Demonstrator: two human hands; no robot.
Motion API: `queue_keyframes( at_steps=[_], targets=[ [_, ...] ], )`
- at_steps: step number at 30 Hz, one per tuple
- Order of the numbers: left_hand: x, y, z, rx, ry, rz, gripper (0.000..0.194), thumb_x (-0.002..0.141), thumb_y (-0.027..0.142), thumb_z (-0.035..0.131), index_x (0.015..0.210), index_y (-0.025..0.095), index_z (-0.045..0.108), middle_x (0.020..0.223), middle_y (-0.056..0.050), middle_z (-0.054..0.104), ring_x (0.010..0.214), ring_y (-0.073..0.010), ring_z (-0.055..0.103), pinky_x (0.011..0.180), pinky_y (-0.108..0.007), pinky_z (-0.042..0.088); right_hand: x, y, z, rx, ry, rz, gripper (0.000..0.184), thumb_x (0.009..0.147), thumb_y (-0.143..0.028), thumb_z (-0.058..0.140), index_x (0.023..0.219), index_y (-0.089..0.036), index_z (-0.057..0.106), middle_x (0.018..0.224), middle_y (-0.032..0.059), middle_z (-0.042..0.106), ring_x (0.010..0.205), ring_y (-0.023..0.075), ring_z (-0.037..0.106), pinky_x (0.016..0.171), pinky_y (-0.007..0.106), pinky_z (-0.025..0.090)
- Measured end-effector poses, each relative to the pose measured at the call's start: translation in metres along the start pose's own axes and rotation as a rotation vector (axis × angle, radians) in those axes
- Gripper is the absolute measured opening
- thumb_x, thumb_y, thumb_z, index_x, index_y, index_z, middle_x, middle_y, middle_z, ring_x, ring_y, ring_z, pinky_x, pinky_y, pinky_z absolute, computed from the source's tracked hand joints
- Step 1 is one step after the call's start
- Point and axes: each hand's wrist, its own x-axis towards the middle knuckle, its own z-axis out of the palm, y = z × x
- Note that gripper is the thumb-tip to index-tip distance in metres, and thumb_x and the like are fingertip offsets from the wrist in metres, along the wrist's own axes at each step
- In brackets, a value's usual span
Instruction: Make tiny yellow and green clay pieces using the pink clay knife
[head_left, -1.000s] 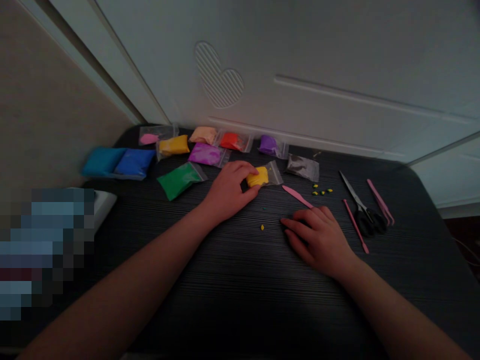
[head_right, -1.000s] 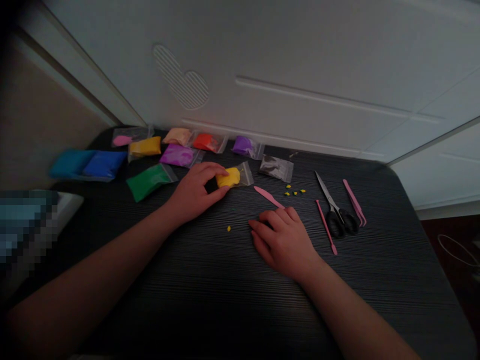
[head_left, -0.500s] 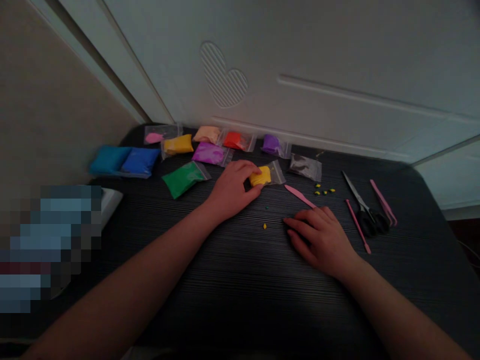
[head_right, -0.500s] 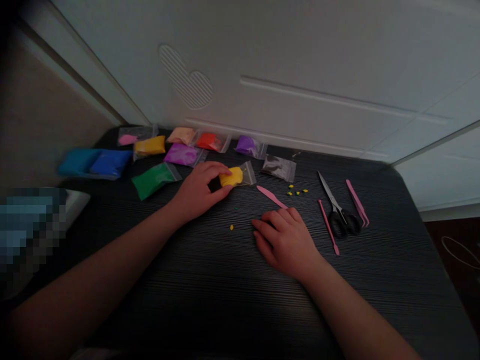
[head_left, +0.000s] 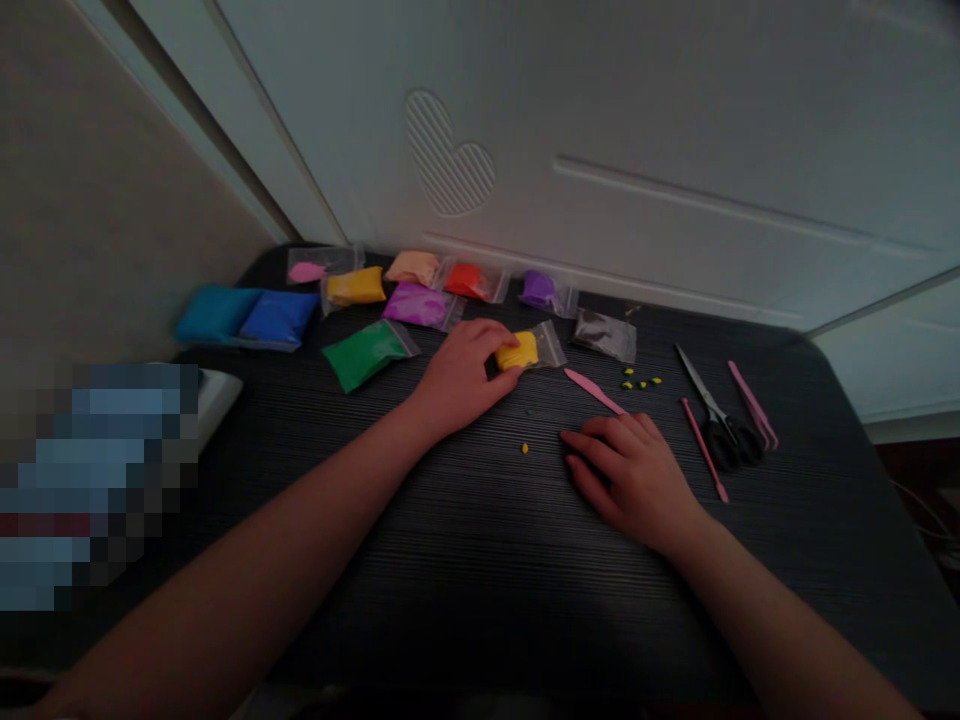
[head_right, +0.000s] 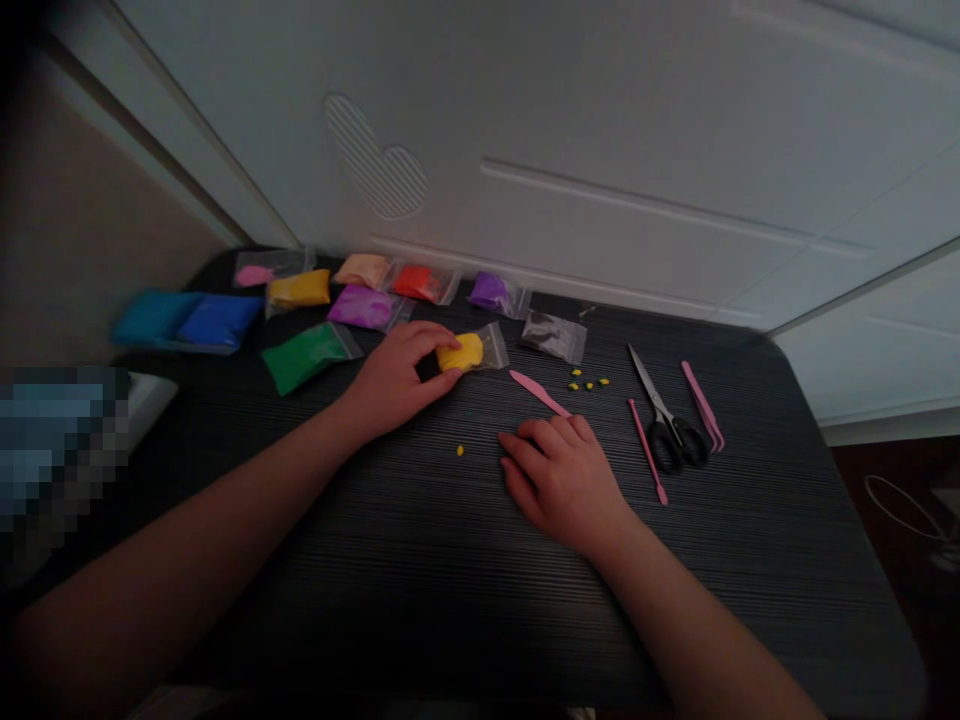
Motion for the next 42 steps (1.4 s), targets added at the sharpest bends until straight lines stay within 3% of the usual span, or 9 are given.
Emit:
queue_keyframes(
  at_steps=[27,42],
  targets=[
    [0.0,0.001,-0.001,-0.003,-0.005,-0.013,0.027,0.073,0.027,0.053,0.097,0.016,0.054,0.104,-0.005,0.053,0.099,-0.0179,0.046,0.091,-0.033,0.035,0.0,-0.004,-0.001,-0.043,-0.012,0.02,0.033,0.083,-0.032,0.042,0.111,-0.019,0.053,0.1,0.0071,0.056,0.089,0.0204,0.047,0.078,0.037,0.031],
    [0.018,-0.005,0.006,-0.023,0.009,-0.018,0.029,0.072,0.032,0.054,0.096,0.016,0.055,0.102,-0.004,0.054,0.096,-0.0178,0.048,0.089,-0.033,0.037,0.001,-0.005,-0.002,-0.03,-0.008,0.022,0.031,0.083,-0.03,0.042,0.11,-0.019,0.054,0.098,0.0067,0.058,0.087,0.0194,0.048,0.078,0.038,0.032]
  ],
)
